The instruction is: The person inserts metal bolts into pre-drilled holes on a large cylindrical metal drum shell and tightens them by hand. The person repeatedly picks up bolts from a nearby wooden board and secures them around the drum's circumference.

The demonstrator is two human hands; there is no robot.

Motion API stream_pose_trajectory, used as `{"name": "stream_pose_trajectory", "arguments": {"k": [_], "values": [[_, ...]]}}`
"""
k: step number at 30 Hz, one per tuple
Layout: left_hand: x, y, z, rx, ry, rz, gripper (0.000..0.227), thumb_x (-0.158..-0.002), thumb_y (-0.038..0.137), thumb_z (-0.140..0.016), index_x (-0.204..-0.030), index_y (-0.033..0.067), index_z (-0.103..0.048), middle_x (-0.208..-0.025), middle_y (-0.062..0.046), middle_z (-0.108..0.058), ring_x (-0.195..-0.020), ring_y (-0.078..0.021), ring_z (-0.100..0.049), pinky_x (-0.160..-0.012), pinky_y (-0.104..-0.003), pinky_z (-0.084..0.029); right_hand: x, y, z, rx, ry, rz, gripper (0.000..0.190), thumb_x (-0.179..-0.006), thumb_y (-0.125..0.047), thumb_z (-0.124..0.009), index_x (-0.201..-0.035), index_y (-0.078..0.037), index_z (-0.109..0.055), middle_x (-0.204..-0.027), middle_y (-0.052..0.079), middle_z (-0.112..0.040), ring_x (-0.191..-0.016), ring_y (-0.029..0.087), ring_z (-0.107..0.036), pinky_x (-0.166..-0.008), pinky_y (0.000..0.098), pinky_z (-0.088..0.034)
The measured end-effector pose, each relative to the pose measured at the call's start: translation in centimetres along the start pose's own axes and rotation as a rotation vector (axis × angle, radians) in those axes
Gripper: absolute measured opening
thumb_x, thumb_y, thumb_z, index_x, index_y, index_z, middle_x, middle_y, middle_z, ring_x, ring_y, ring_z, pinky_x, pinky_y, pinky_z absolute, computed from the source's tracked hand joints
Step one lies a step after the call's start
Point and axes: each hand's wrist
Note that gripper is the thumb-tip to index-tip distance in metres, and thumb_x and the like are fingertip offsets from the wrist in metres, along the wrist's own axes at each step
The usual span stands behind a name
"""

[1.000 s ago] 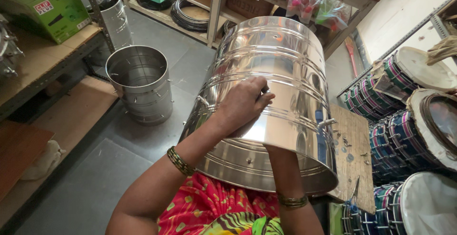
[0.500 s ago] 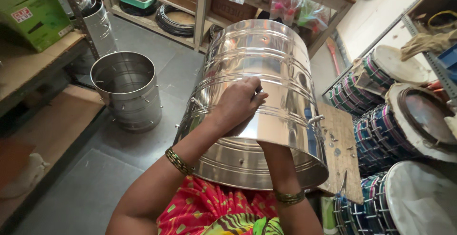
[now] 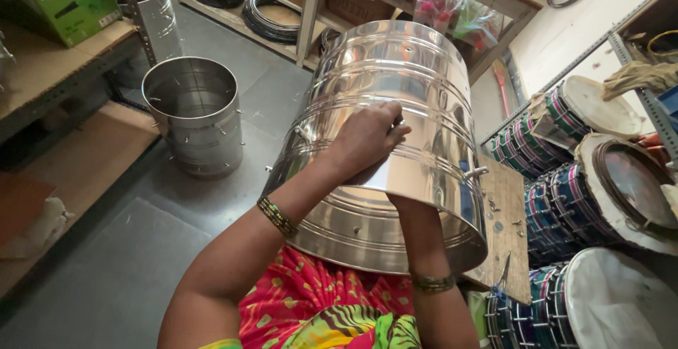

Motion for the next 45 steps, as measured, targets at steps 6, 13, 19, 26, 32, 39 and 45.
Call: {"name": "stream_pose_trajectory", "arguments": {"k": [6,13,19,26,32,39,45], "values": [[-0.4,-0.1,-0.4,-0.011,-0.005,-0.009,0.030,-0.092,0.029,-0.071,-0.095,0.0008,-0.062,-0.095,-0.021,-0.069,-0.089,-0.0429,-0.068,-0.080,-0.052,-0.052,-0.7,0.6,-0.9,0.011,-0.115,-0.105,0.023,-0.091,-0.023,-0.065,-0.107,-0.007,-0.069,-0.098,0.017,-0.070,-0.091,0.038,-0.066,-0.078,0.0519,-0.052],[-0.8,-0.3,-0.9,-0.024,-0.017,-0.010,0.030,-0.092,0.030,-0.070,-0.095,0.0016,-0.062,-0.093,-0.020,-0.070,-0.088,-0.0418,-0.069,-0.078,-0.052,-0.053,-0.8,1.3,-0.6,-0.068,-0.055,-0.024,0.024,-0.094,-0.023,-0.064,-0.112,-0.007,-0.068,-0.103,0.016,-0.070,-0.096,0.037,-0.066,-0.084,0.0505,-0.052],[-0.7,-0.5,-0.9,-0.022,-0.013,-0.013,0.030,-0.093,0.030,-0.070,-0.094,0.0017,-0.062,-0.093,-0.020,-0.070,-0.089,-0.0412,-0.069,-0.079,-0.052,-0.052,-1.5,0.8,-0.7,-0.057,-0.116,-0.089,0.025,-0.091,-0.025,-0.067,-0.107,-0.007,-0.068,-0.098,0.017,-0.070,-0.090,0.037,-0.067,-0.078,0.0511,-0.053],[-0.4,-0.6,-0.4,-0.032,-0.011,-0.010,0.030,-0.092,0.029,-0.071,-0.095,0.0009,-0.061,-0.093,-0.020,-0.069,-0.089,-0.0411,-0.068,-0.080,-0.051,-0.052,-0.1,1.3,-1.0,0.030,-0.107,-0.097,0.020,-0.098,-0.023,-0.061,-0.109,-0.009,-0.070,-0.096,0.015,-0.071,-0.089,0.037,-0.068,-0.079,0.0512,-0.053],[-0.3,-0.7,0.0,-0.033,0.010,-0.039,0.030,-0.092,0.028,-0.071,-0.095,0.0004,-0.062,-0.093,-0.021,-0.069,-0.090,-0.0418,-0.068,-0.080,-0.051,-0.052,-1.0,0.3,-1.7,-0.121,-0.059,-0.165,0.020,-0.096,-0.020,-0.062,-0.109,-0.006,-0.070,-0.101,0.016,-0.072,-0.091,0.035,-0.068,-0.077,0.0475,-0.054],[-0.1,-0.6,0.2,-0.020,-0.003,-0.044,0.029,-0.092,0.028,-0.072,-0.096,0.0009,-0.063,-0.096,-0.022,-0.070,-0.090,-0.0422,-0.068,-0.080,-0.051,-0.052,-0.6,-0.8,1.1,0.011,-0.027,-0.077,0.013,-0.095,-0.015,-0.068,-0.103,-0.005,-0.070,-0.094,0.016,-0.070,-0.088,0.036,-0.067,-0.078,0.0491,-0.053],[0.2,0.4,0.0,0.022,-0.014,-0.012,0.027,-0.092,0.026,-0.072,-0.095,0.0018,-0.062,-0.097,-0.019,-0.071,-0.091,-0.0407,-0.069,-0.080,-0.050,-0.053,1.1,-0.3,0.1,-0.007,-0.024,-0.108,0.018,-0.091,-0.016,-0.065,-0.104,-0.004,-0.069,-0.094,0.017,-0.069,-0.086,0.039,-0.064,-0.075,0.0509,-0.052]]}}
Point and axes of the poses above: each hand's wrist, its own x-axis away from the middle knuckle, its own z-axis out of the back of the hand, y = z × x
